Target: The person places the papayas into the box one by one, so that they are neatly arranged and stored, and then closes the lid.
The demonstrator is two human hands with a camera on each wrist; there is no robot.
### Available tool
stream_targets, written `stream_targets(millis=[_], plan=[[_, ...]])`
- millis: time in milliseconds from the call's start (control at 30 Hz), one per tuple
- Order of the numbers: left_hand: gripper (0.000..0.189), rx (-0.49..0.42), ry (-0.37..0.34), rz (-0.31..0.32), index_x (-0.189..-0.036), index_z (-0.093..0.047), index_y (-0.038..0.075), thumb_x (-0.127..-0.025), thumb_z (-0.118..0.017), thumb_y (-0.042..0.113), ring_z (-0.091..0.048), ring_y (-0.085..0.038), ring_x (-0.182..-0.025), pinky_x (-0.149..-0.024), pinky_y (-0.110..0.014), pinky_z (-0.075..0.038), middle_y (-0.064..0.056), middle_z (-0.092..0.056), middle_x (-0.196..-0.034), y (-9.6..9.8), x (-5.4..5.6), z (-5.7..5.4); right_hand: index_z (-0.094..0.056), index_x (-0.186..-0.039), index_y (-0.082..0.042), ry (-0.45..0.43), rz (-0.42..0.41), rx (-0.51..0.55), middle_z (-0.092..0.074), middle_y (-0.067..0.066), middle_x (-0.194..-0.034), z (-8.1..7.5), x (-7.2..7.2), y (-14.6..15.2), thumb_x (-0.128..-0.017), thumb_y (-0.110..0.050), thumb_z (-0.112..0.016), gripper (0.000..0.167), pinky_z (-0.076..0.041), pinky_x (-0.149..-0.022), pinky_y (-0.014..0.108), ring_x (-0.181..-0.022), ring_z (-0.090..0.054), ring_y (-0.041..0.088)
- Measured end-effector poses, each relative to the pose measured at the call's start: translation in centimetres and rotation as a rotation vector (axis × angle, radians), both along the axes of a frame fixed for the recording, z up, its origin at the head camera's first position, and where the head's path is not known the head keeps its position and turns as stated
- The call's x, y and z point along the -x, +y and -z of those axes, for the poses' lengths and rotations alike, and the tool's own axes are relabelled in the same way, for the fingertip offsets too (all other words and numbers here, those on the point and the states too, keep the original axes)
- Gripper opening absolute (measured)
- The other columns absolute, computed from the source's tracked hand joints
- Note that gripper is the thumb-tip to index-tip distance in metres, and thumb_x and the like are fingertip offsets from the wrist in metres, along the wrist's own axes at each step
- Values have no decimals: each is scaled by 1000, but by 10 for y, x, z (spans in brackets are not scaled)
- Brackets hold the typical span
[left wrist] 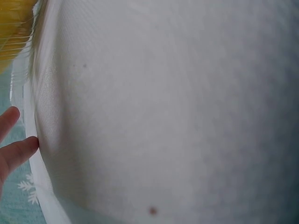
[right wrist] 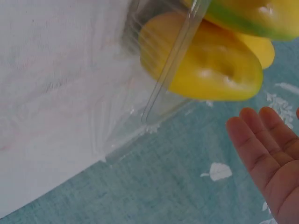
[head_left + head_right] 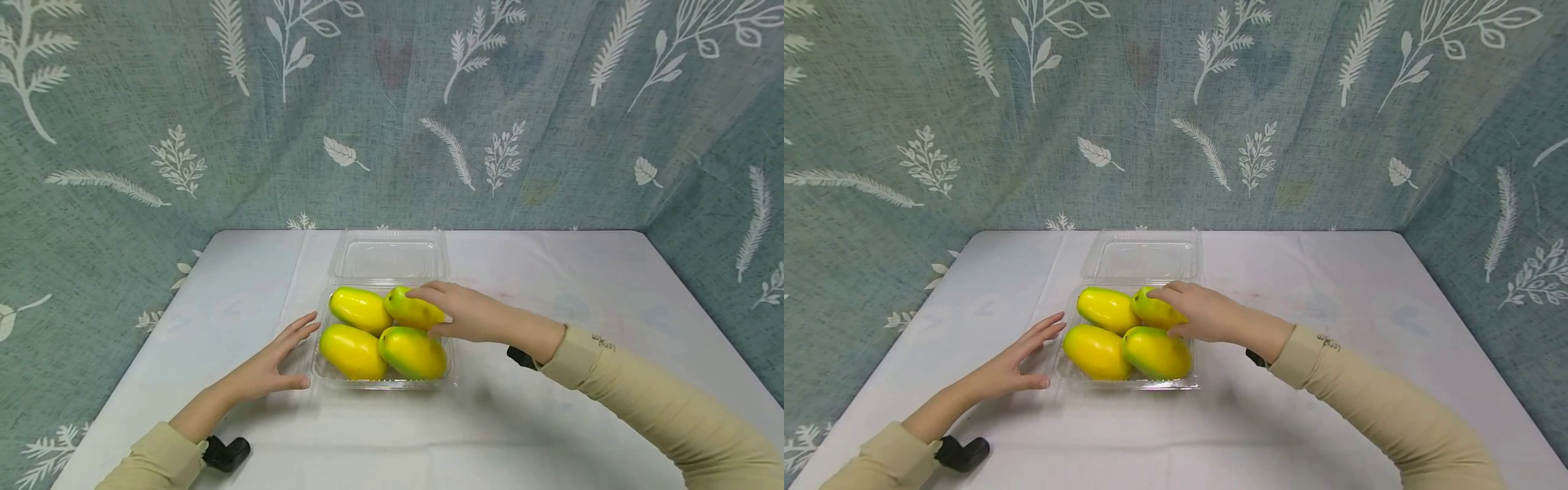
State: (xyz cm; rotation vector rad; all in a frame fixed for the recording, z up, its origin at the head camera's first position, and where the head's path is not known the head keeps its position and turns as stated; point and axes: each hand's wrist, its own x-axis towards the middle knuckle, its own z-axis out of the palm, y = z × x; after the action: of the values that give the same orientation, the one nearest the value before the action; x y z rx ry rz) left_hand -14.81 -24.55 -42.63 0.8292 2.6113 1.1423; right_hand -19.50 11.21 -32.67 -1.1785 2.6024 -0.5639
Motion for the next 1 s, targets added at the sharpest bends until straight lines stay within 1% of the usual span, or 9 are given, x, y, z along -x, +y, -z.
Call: stream_targets(millis=[167, 300, 433, 600, 800, 967, 1000], plan=[[85, 0, 3, 0, -144, -27, 12, -74, -74, 20, -20, -43, -133, -95, -68, -25, -8, -10, -153, 0, 0, 0, -39, -137, -11, 20, 29, -5, -46, 11, -133, -8, 7, 6, -83, -14, -68, 62, -42, -96, 43, -120, -46, 30], [85, -3, 4, 0, -144, -27, 11, -74, -74, 20, -20, -44, -133, -95, -68, -25, -9, -11, -153, 0, 0, -1, -38, -138, -11, -4, 61, 8, -46, 12, -134, -13, 17, 10, -84, -16, -66, 61, -44, -94, 41, -120, -46, 29], [84, -2, 1, -2, -144, -27, 11, -74, -74, 20, -20, -44, -133, -95, -68, -25, -9, -11, -153, 0, 0, -1, -38, -138, -10, -41, 113, 55, -45, 12, -135, -15, 30, 17, -85, -15, -65, 60, -47, -91, 41, -116, -49, 29], [84, -5, -12, -5, -144, -27, 12, -74, -74, 19, -19, -43, -134, -95, -69, -24, -10, -10, -153, 0, 0, -1, -39, -138, -8, -68, 195, 111, -45, 16, -134, -10, 48, 24, -86, -14, -64, 58, -47, -90, 44, -112, -51, 32], [84, -6, -9, 1, -144, -28, 11, -74, -74, 18, -18, -44, -134, -95, -69, -24, -10, -11, -153, -1, 0, -2, -40, -137, -4, -120, 317, 185, -46, 21, -131, 1, 65, 30, -87, -15, -62, 56, -49, -87, 42, -110, -52, 35], [84, -3, -13, -4, -144, -28, 10, -74, -74, 19, -17, -43, -134, -96, -69, -24, -10, -11, -153, -1, 0, -2, -39, -138, -8, -201, 461, 245, -44, 17, -135, 12, 76, 33, -89, -19, -60, 54, -48, -87, 42, -113, -51, 32], [84, -3, -10, -2, -144, -28, 10, -74, -74, 19, -18, -43, -134, -96, -68, -24, -10, -11, -153, -1, 0, -2, -39, -138, -9, -222, 492, 260, -44, 16, -135, 14, 78, 34, -89, -20, -60, 54, -48, -87, 43, -113, -51, 31]])
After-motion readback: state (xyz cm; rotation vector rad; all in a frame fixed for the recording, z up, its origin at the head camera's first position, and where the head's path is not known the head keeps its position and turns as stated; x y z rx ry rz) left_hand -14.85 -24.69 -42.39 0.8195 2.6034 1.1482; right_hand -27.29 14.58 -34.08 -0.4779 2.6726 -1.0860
